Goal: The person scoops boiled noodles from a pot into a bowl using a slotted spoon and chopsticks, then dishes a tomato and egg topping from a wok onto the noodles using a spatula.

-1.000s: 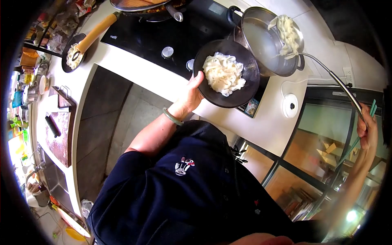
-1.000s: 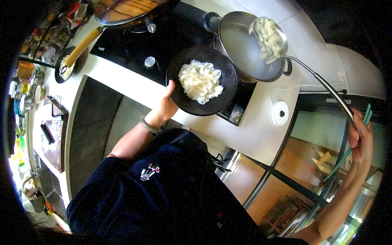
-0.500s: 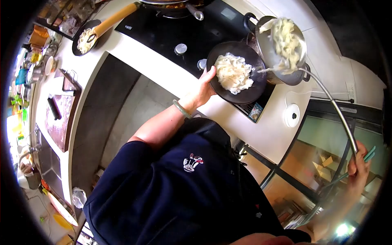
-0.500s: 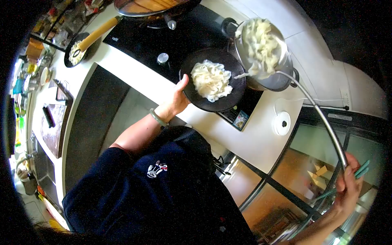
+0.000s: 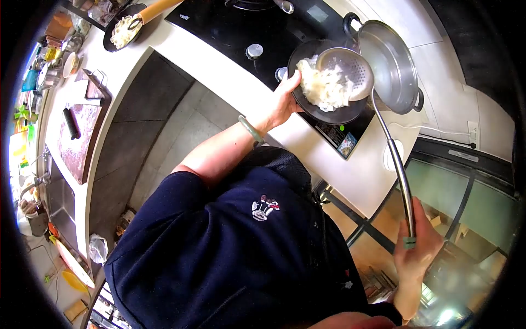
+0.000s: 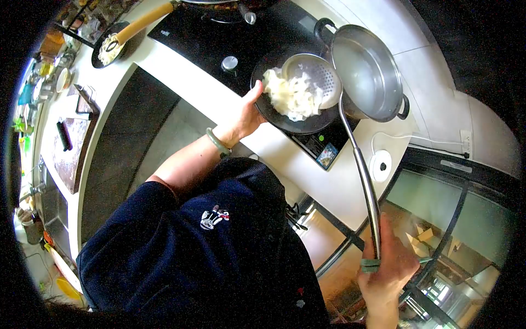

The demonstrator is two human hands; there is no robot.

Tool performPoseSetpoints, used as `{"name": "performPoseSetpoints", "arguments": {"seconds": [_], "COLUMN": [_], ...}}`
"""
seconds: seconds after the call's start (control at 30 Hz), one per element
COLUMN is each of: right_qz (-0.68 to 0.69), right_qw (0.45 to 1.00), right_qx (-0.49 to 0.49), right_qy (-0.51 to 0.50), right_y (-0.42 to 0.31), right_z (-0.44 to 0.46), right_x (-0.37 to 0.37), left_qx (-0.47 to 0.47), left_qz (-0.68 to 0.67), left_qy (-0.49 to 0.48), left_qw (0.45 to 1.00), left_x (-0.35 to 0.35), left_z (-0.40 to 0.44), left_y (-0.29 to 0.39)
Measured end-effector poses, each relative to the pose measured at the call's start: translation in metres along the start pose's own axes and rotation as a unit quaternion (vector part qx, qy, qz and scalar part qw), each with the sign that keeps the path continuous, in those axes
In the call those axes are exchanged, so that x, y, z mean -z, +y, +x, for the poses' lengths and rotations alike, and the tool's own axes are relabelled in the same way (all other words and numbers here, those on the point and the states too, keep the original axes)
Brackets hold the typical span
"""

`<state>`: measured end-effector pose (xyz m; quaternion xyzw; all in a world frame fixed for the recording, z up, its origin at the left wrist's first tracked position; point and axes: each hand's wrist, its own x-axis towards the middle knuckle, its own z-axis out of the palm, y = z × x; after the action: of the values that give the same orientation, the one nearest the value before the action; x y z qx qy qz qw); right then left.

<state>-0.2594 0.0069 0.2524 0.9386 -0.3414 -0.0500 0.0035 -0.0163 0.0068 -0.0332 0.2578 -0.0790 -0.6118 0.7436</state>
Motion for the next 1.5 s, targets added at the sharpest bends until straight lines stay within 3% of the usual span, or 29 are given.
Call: {"name": "performPoseSetpoints", "arguments": {"seconds": [0.07,0.13,0.27,0.37,0.4,0.47,0.53,0.67,0.87,1.1,1.33,1.4,1.5], "right_qz": [-0.032,-0.174,-0.167,0.045,0.086,0.19,0.101,-0.115,-0.202,-0.3,-0.181,0.068,0.179], "right_qw": [0.998,0.982,0.984,0.991,0.98,0.954,0.97,0.978,0.968,0.949,0.978,0.993,0.963], "right_qx": [0.032,0.057,0.033,-0.06,-0.05,-0.129,-0.146,-0.029,0.085,0.099,0.09,-0.084,-0.169], "right_qy": [0.031,0.039,0.061,0.113,0.171,0.194,0.167,0.172,0.118,0.005,-0.047,-0.043,-0.112], "right_y": [-0.002,-0.001,0.013,0.03,0.053,0.078,0.095,0.133,0.181,0.217,0.219,0.223,0.214], "right_z": [-0.005,-0.012,-0.019,-0.014,-0.016,-0.01,0.01,0.06,0.125,0.158,0.166,0.167,0.177], "right_x": [-0.006,-0.01,-0.01,-0.002,-0.008,-0.004,0.002,-0.018,-0.057,-0.056,0.0,0.0,-0.006], "left_qx": [-0.007,-0.004,-0.001,0.002,0.004,0.005,0.011,-0.016,-0.015,-0.03,-0.059,-0.06,-0.058], "left_qz": [0.003,-0.004,-0.01,-0.011,-0.006,-0.009,-0.025,-0.023,-0.044,-0.022,-0.003,-0.002,-0.009], "left_qy": [-0.016,-0.015,-0.013,-0.007,0.001,0.031,0.062,0.03,0.046,0.058,0.028,0.037,0.035], "left_qw": [1.0,1.0,1.0,1.0,1.0,0.999,0.998,0.999,0.998,0.998,0.998,0.998,0.998], "left_x": [0.002,0.003,0.003,0.008,0.009,0.002,0.005,0.007,0.013,0.011,0.005,0.007,0.01], "left_z": [0.0,-0.001,-0.002,0.002,0.002,0.0,0.002,0.001,-0.004,-0.006,0.0,0.001,0.001], "left_y": [0.0,-0.001,-0.001,-0.007,-0.007,-0.006,-0.009,-0.01,-0.013,-0.012,-0.011,-0.013,-0.014]}}
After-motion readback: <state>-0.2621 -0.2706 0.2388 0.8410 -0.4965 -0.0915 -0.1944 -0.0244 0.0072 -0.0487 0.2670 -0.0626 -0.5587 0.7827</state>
